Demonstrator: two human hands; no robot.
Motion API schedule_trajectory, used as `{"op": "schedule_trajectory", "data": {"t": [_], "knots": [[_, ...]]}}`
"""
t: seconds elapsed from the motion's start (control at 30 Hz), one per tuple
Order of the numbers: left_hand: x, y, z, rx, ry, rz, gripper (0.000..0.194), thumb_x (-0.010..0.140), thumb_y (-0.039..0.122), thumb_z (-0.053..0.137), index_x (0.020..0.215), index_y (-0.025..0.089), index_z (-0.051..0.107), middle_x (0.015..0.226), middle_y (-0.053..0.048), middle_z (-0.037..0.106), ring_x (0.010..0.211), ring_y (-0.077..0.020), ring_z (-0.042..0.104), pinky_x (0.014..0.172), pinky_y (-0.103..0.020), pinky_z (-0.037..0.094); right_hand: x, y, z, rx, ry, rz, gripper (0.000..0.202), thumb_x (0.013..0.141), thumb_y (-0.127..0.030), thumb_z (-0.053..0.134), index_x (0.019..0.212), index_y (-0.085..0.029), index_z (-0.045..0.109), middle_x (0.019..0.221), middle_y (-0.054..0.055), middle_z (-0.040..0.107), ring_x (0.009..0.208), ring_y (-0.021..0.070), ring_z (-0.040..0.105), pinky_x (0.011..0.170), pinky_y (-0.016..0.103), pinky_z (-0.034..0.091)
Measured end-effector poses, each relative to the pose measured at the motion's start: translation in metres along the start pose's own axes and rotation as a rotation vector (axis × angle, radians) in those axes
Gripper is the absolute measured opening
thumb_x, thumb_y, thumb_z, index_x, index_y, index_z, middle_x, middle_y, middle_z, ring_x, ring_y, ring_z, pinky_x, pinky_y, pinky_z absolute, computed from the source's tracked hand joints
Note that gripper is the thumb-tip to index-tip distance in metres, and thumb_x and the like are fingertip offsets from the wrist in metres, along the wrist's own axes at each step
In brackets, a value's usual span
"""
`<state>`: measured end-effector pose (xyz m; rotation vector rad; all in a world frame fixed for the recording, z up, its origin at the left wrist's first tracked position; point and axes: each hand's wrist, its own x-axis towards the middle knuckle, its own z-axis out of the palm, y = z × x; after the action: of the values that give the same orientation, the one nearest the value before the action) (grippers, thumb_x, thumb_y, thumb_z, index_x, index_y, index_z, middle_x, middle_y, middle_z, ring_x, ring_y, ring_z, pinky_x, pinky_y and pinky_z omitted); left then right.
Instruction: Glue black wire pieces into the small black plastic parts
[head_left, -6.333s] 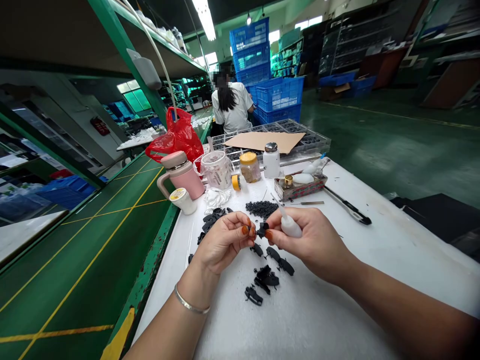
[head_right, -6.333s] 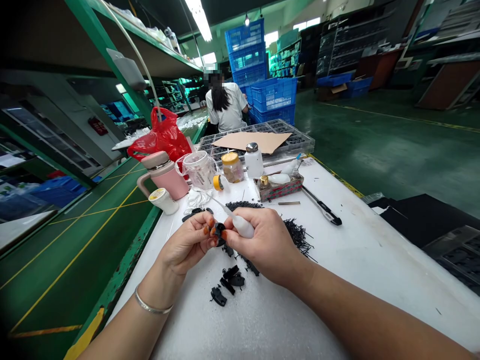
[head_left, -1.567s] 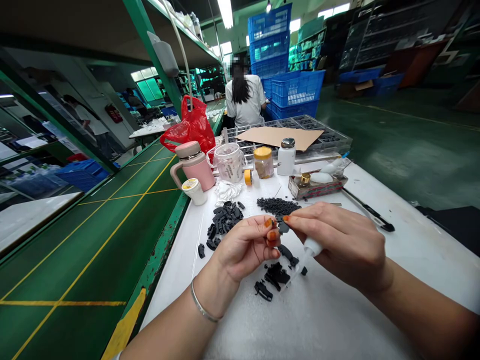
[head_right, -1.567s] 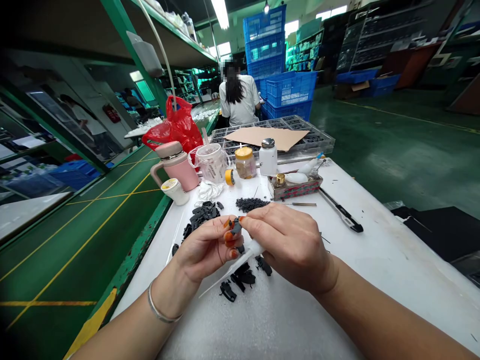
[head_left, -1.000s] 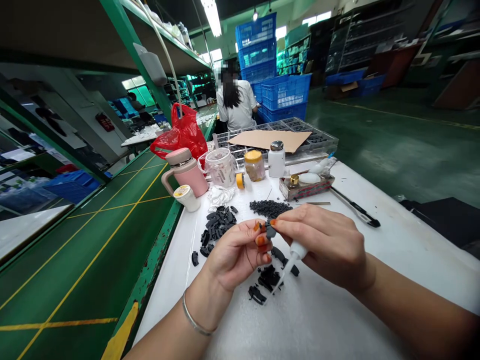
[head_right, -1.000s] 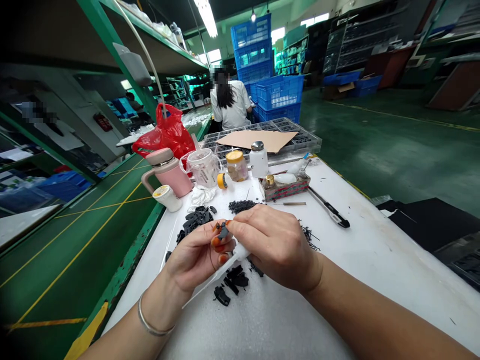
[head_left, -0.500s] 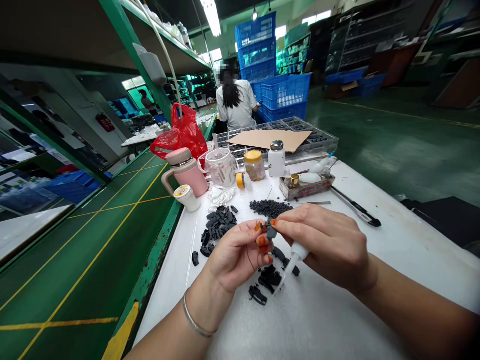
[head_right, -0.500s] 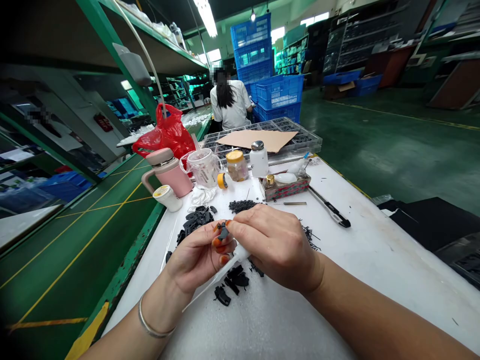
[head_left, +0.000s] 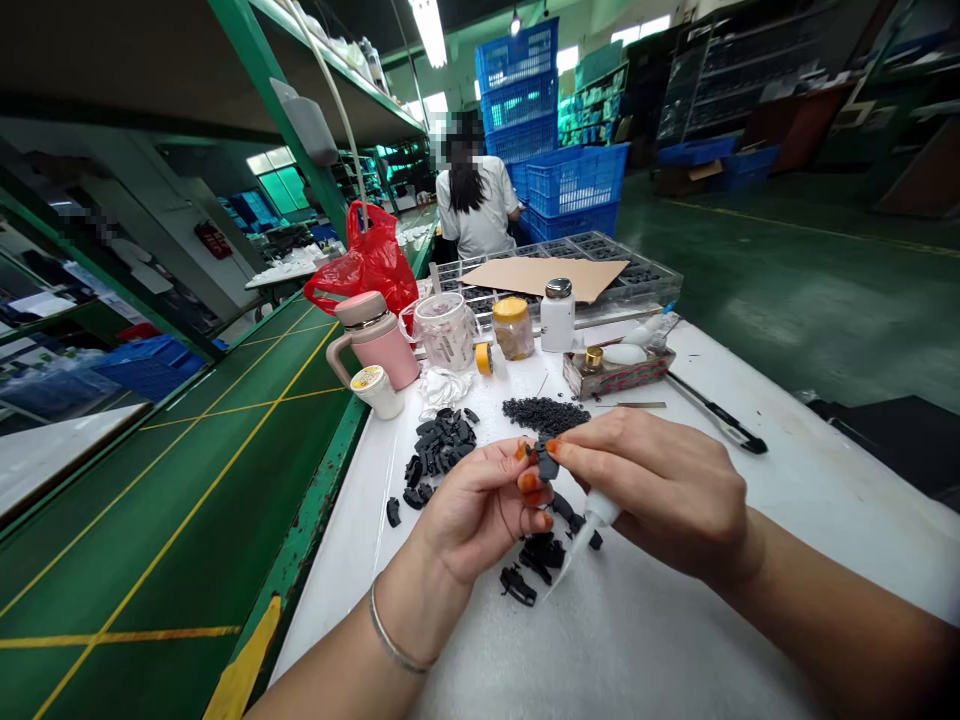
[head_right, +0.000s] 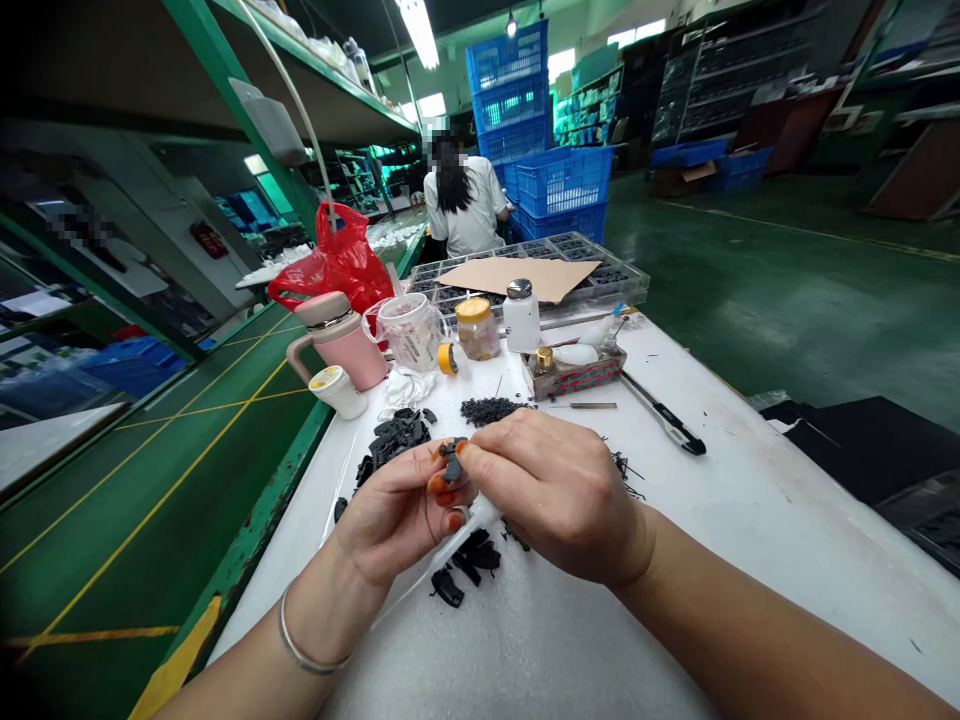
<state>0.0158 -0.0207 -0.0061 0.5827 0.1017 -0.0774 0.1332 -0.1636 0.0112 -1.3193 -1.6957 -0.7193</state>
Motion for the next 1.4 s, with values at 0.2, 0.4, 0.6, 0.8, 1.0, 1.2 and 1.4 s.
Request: {"op": "schedule_trajectory", "data": {"t": [0.2, 0.4, 0.6, 0.8, 1.0, 1.2, 1.4], "knots": [[0.000, -0.001, 0.001, 0.113, 0.118, 0.045, 0.017, 0.074, 0.015, 0.068, 0.084, 0.007, 0.058, 0.067, 0.000, 0.043, 0.058, -0.0070, 0.046, 0.056, -0.019, 0.052, -0.002, -0.001, 0.004, -0.047, -0.031, 0.058, 0.018, 0.083, -0.005, 0.055, 0.097, -0.015, 0.062, 0.085, 0.007, 0.066, 0.076, 0.0189, 0.063, 0.066, 0.030, 0.051], [0.002, 0.000, -0.002, 0.252, 0.159, 0.071, 0.023, 0.069, 0.017, 0.073, 0.082, 0.008, 0.055, 0.067, -0.001, 0.047, 0.055, -0.0061, 0.046, 0.054, -0.017, 0.049, -0.001, -0.001, 0.008, -0.011, -0.020, 0.150, 0.015, 0.082, -0.005, 0.055, 0.088, -0.015, 0.063, 0.076, 0.005, 0.064, 0.069, 0.0159, 0.058, 0.064, 0.028, 0.046], [0.002, 0.001, -0.001, 0.435, 0.249, 0.156, 0.031, 0.070, 0.028, 0.076, 0.082, 0.009, 0.055, 0.069, -0.002, 0.050, 0.057, -0.0076, 0.048, 0.053, -0.017, 0.050, 0.002, -0.002, 0.011, 0.072, -0.016, 0.321, 0.011, 0.078, -0.008, 0.058, 0.077, -0.016, 0.065, 0.066, 0.001, 0.061, 0.059, 0.0129, 0.054, 0.056, 0.026, 0.040], [0.003, 0.001, -0.001, 0.460, 0.231, 0.210, 0.028, 0.075, 0.029, 0.074, 0.080, 0.009, 0.054, 0.068, -0.002, 0.050, 0.056, -0.0069, 0.048, 0.052, -0.015, 0.047, 0.000, -0.006, 0.012, 0.020, -0.003, 0.252, 0.011, 0.079, -0.006, 0.058, 0.080, -0.015, 0.064, 0.069, 0.002, 0.062, 0.062, 0.0146, 0.055, 0.059, 0.027, 0.041], [0.003, 0.007, -0.007, 0.340, 0.103, 0.005, 0.023, 0.072, 0.020, 0.074, 0.078, 0.008, 0.055, 0.066, -0.002, 0.050, 0.054, -0.0069, 0.049, 0.053, -0.017, 0.050, -0.004, -0.009, 0.011, 0.020, 0.012, 0.168, 0.016, 0.076, -0.002, 0.061, 0.088, -0.013, 0.063, 0.076, 0.005, 0.063, 0.069, 0.0166, 0.058, 0.063, 0.029, 0.046], [0.002, 0.010, -0.006, 0.356, 0.105, 0.013, 0.022, 0.074, 0.021, 0.073, 0.077, 0.008, 0.056, 0.064, -0.002, 0.049, 0.054, -0.0071, 0.049, 0.054, -0.019, 0.051, -0.006, -0.006, 0.011, 0.038, 0.007, 0.124, 0.021, 0.076, 0.000, 0.061, 0.093, -0.013, 0.063, 0.079, 0.007, 0.064, 0.071, 0.0179, 0.059, 0.064, 0.030, 0.048], [0.001, 0.009, -0.003, 0.419, 0.112, 0.177, 0.021, 0.081, 0.024, 0.069, 0.092, 0.011, 0.056, 0.073, -0.003, 0.052, 0.061, -0.0078, 0.051, 0.057, -0.018, 0.051, -0.001, -0.007, 0.010, 0.105, 0.051, 0.237, 0.015, 0.081, -0.002, 0.060, 0.089, -0.015, 0.063, 0.074, 0.004, 0.065, 0.067, 0.0150, 0.060, 0.064, 0.028, 0.048]]}}
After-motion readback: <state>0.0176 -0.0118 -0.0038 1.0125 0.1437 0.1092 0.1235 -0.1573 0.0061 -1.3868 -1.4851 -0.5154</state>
